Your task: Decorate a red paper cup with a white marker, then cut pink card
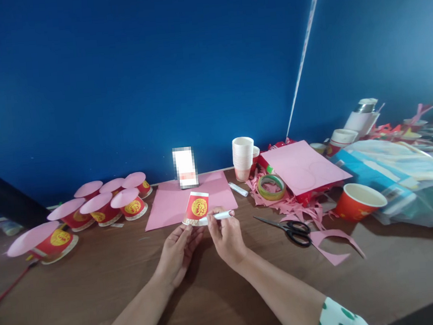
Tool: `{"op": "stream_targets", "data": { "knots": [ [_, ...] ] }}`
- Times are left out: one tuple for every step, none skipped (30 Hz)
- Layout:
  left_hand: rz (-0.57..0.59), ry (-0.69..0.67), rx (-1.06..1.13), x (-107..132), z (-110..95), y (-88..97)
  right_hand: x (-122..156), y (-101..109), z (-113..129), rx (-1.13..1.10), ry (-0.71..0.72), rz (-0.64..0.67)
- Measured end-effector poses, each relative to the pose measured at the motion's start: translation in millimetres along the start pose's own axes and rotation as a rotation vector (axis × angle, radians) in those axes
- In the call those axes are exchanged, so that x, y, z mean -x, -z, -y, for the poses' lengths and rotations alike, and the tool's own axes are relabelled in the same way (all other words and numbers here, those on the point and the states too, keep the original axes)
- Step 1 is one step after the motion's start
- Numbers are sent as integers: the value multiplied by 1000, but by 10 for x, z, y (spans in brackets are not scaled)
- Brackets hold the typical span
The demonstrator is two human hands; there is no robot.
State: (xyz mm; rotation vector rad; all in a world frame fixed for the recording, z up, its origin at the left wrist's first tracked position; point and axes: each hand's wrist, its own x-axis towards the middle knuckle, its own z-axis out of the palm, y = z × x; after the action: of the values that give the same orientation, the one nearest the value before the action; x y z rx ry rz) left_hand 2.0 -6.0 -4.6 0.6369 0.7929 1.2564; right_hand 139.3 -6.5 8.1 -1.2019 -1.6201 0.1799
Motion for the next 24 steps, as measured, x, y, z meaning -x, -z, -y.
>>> {"op": "stream_targets", "data": {
  "knots": [
    [2, -1, 2, -2, -1, -1, 1, 0, -1, 0, 3, 6],
    [4, -1, 3, -4, -1, -2, 2, 0, -1, -1, 4, 14],
    [5, -3, 3, -4, -1, -3, 3, 1, -1, -4, 3, 22],
    [7, -4, 4, -4, -1, -4, 4, 2, -1, -8, 3, 30],
    [8, -5, 5, -3, -1, -5, 3, 4, 0, -12, 5, 36],
    [8, -5, 5, -1, -1, -6, 3, 6, 1, -15, 8, 36],
    [8, -4, 5, 1, 0, -5, 2, 7, 2, -16, 12, 33],
    [10, -2, 4, 3, 0, -5, 1, 9, 3, -17, 17, 29],
    [12, 0, 2, 4, 0, -3, -1, 10, 3, -18, 18, 28],
    [15, 2, 0, 5, 1, -2, -2, 10, 4, -21, 18, 30],
    [17, 3, -1, 6, 1, -1, -2, 11, 3, -25, 14, 31],
    [19, 3, -2, 5, 2, -1, -2, 10, 2, -30, 11, 35],
    [20, 4, -2, 4, 4, 0, -2, 10, 1, -35, 9, 38],
    [20, 4, -2, 3, 6, -1, -1, 9, 1, -38, 7, 41],
    [21, 3, 0, 2, 8, -1, 0, 8, 0, -40, 5, 45],
    [23, 2, 2, 0, 11, -1, 1, 7, 1, -41, 2, 49],
    [27, 0, 6, -2, 13, -2, 3, 6, 4, -41, 1, 54],
    [32, -1, 9, -4, 15, -2, 4, 5, 7, -39, 0, 61],
    [35, -1, 12, -7, 16, -1, 6, 5, 12, -36, -1, 63],
    [35, 0, 13, -9, 17, 0, 8, 6, 17, -31, 2, 65],
    [32, 2, 13, -12, 16, 1, 11, 7, 22, -23, 7, 65],
    [26, 4, 14, -15, 14, 3, 14, 8, 27, -15, 14, 65],
    [20, 6, 18, -18, 12, 5, 17, 10, 31, -7, 22, 66],
    [14, 8, 22, -21, 10, 8, 20, 11, 34, 0, 30, 68]
  ]
}}
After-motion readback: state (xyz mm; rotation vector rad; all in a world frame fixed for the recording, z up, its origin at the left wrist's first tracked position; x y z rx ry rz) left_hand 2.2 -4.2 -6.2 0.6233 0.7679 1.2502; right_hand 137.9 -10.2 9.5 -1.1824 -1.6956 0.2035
